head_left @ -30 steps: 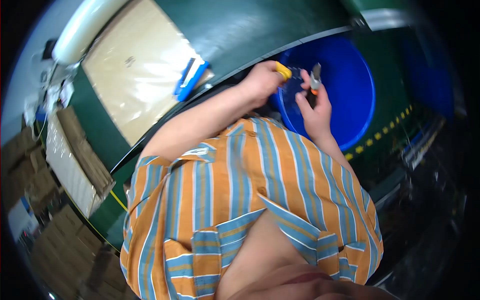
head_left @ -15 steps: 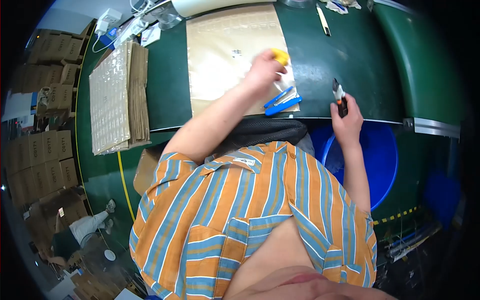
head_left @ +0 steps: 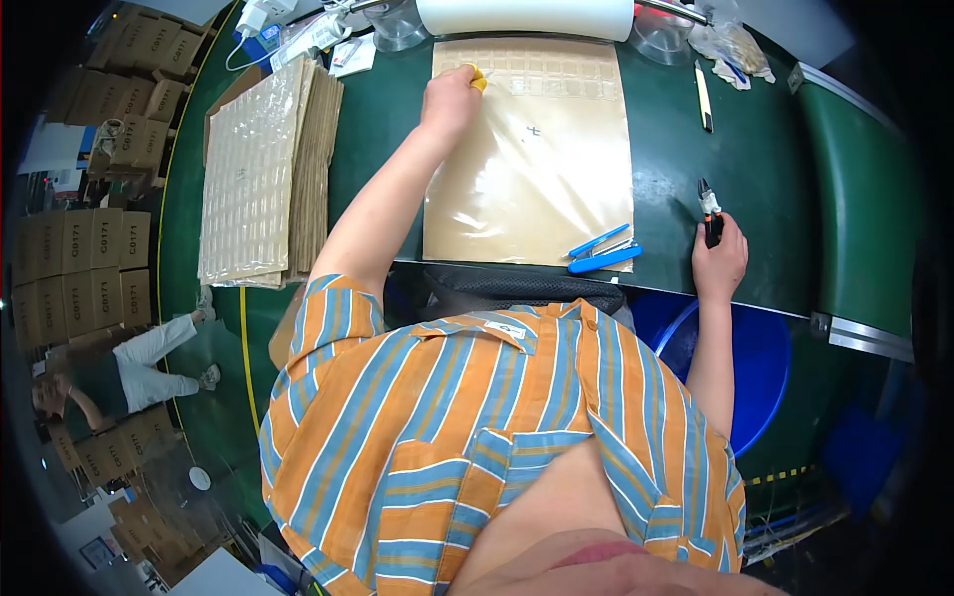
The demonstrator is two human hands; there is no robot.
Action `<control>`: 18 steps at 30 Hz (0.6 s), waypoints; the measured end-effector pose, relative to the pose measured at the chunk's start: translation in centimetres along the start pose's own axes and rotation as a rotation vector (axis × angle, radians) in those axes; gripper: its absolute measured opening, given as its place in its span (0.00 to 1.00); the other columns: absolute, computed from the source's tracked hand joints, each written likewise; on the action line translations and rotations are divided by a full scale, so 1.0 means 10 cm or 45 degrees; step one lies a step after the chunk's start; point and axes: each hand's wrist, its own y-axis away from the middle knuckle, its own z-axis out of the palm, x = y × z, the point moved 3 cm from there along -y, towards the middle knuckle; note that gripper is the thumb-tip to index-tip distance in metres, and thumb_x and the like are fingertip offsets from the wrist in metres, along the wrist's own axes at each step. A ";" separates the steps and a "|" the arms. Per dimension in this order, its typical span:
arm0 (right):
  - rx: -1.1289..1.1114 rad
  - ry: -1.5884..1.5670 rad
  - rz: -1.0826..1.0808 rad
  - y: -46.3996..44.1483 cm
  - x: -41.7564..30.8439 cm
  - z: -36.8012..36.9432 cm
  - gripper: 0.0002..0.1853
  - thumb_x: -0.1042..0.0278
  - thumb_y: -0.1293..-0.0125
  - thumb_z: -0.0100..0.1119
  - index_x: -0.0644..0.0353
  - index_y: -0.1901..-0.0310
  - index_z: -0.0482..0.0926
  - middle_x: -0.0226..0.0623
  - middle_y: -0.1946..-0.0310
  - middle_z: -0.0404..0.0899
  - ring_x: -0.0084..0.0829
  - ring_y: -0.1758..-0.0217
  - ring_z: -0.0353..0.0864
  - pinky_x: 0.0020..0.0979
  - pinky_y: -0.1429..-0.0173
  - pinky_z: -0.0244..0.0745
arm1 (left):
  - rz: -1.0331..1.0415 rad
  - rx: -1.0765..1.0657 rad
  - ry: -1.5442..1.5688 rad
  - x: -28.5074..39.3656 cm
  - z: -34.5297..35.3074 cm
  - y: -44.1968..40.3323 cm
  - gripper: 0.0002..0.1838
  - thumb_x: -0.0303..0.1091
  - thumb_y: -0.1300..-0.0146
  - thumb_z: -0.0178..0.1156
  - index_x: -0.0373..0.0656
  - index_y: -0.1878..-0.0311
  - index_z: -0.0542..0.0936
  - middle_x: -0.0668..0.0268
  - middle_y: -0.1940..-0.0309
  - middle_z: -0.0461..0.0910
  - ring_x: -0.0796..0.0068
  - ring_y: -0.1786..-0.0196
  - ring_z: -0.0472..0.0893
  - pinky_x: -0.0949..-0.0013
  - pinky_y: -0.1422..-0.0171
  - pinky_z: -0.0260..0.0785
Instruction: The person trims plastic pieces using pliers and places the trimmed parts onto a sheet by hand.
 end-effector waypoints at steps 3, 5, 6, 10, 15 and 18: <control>0.000 -0.002 0.000 -0.01 0.00 0.00 0.17 0.66 0.42 0.66 0.57 0.51 0.77 0.38 0.56 0.81 0.43 0.50 0.78 0.41 0.43 0.70 | 0.089 0.015 -0.111 0.01 0.12 -0.01 0.08 0.29 0.42 0.57 0.42 0.61 0.82 0.54 0.60 0.81 0.52 0.53 0.80 0.55 0.50 0.73; 0.000 -0.015 0.007 -0.01 -0.01 -0.01 0.17 0.66 0.42 0.66 0.57 0.51 0.77 0.38 0.56 0.80 0.43 0.50 0.78 0.41 0.43 0.70 | 0.273 0.010 -0.235 0.05 0.16 0.01 0.06 0.28 0.44 0.57 0.43 0.63 0.81 0.55 0.62 0.80 0.53 0.53 0.79 0.54 0.50 0.74; 0.015 -0.029 0.009 0.00 0.09 -0.23 0.17 0.66 0.43 0.66 0.57 0.51 0.77 0.39 0.56 0.80 0.43 0.50 0.78 0.41 0.44 0.70 | 0.287 0.011 -0.237 0.28 0.12 0.07 0.06 0.28 0.44 0.57 0.43 0.63 0.81 0.55 0.62 0.80 0.53 0.53 0.79 0.54 0.50 0.74; 0.025 -0.041 -0.008 0.00 0.11 -0.19 0.18 0.68 0.43 0.66 0.58 0.51 0.77 0.39 0.57 0.80 0.44 0.51 0.78 0.41 0.44 0.70 | 0.472 0.051 -0.416 0.27 0.19 0.06 0.05 0.29 0.47 0.59 0.44 0.65 0.80 0.58 0.64 0.80 0.55 0.55 0.80 0.55 0.54 0.76; 0.040 -0.030 -0.024 0.00 0.11 -0.20 0.18 0.68 0.43 0.66 0.59 0.51 0.77 0.39 0.57 0.80 0.43 0.51 0.78 0.41 0.44 0.70 | 0.563 0.047 -0.559 0.38 0.15 0.10 0.06 0.30 0.47 0.58 0.46 0.65 0.78 0.60 0.66 0.80 0.57 0.57 0.81 0.56 0.59 0.77; 0.035 -0.030 -0.014 0.00 0.10 -0.20 0.18 0.68 0.43 0.67 0.59 0.51 0.77 0.39 0.56 0.80 0.43 0.52 0.78 0.41 0.45 0.70 | 0.520 -0.061 -0.620 0.37 0.17 0.08 0.05 0.29 0.45 0.56 0.46 0.65 0.77 0.60 0.68 0.80 0.56 0.59 0.81 0.56 0.59 0.77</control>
